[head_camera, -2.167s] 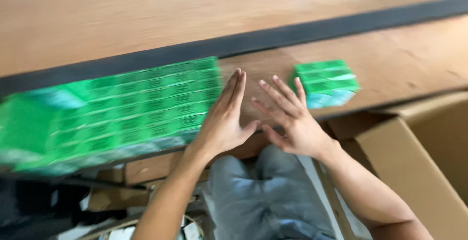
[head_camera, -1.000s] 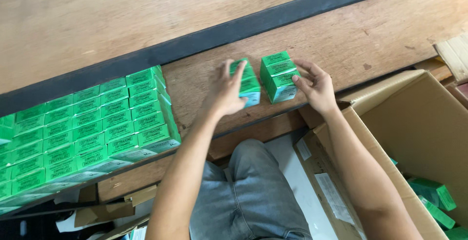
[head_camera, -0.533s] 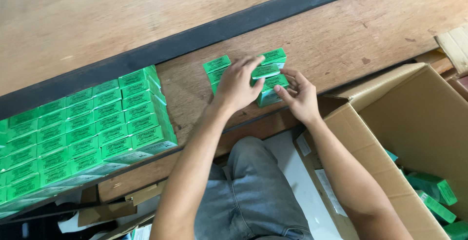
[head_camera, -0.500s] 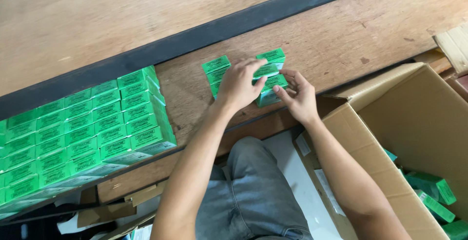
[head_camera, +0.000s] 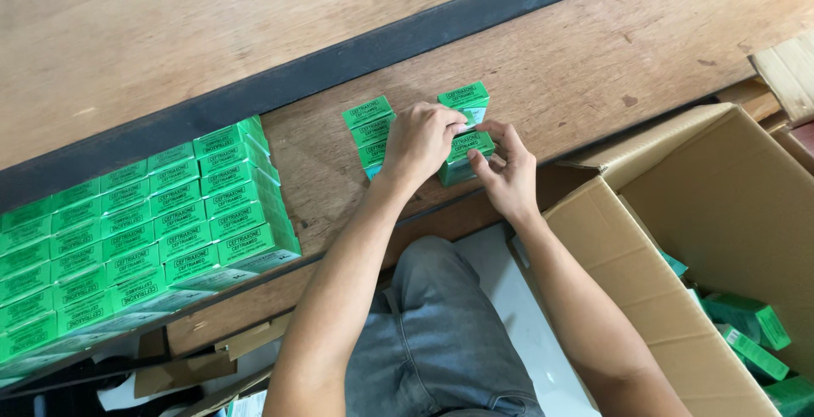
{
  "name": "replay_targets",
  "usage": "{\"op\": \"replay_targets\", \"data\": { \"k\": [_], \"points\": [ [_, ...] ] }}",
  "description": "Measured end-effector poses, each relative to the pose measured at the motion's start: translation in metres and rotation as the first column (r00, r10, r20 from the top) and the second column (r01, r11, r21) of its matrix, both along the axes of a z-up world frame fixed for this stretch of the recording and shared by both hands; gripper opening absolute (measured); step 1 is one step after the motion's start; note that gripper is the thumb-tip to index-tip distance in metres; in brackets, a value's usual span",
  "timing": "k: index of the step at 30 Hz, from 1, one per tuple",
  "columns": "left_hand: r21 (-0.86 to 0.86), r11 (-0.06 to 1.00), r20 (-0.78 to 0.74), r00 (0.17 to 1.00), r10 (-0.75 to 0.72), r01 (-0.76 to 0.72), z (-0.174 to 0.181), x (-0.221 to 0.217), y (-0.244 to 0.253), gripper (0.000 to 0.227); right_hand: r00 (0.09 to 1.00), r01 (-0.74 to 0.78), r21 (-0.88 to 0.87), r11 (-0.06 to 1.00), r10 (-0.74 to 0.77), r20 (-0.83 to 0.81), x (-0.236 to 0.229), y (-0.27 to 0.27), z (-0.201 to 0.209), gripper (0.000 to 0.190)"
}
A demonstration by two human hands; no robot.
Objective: The person removes small green boxes from a large cardboard box and stacks them in neat rows on a wooden shelf. The person repeatedly picks up boxes, aligns them, and places them on the shelf.
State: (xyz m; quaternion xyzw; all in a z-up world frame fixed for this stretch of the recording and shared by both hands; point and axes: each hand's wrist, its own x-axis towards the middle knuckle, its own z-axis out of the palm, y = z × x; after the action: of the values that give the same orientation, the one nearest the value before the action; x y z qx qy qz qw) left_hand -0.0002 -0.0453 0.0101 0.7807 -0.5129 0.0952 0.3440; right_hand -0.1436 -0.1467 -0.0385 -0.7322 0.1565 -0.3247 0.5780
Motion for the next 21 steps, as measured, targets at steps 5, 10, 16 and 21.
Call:
{"op": "replay_targets", "data": {
  "k": [5, 10, 16, 21],
  "points": [
    [0.041, 0.999, -0.055, 0.998, 0.009, -0.007, 0.002, 0.0, -0.001, 0.014, 0.996, -0.069, 0.069, 0.995, 0.064, 0.068, 0.001, -0.006, -0.004, 0.038],
    [0.085, 0.996, -0.123, 0.992, 0.025, -0.015, 0.006, 0.0, -0.005, 0.011, 0.999, -0.044, 0.303, 0.952, 0.033, 0.04, 0.009, -0.02, -0.005, 0.023],
    [-0.001, 1.0, -0.119, 0.993, -0.015, 0.015, 0.002, 0.004, 0.0, 0.01, 0.997, 0.075, -0.033, 0.997, -0.075, -0.01, 0.028, -0.038, 0.003, 0.014],
    [-0.044, 0.995, -0.165, 0.982, -0.095, 0.089, 0.003, 0.008, 0.003, 0.016, 0.986, 0.116, -0.397, 0.91, -0.153, -0.062, 0.025, -0.041, 0.002, 0.016]
  ]
}}
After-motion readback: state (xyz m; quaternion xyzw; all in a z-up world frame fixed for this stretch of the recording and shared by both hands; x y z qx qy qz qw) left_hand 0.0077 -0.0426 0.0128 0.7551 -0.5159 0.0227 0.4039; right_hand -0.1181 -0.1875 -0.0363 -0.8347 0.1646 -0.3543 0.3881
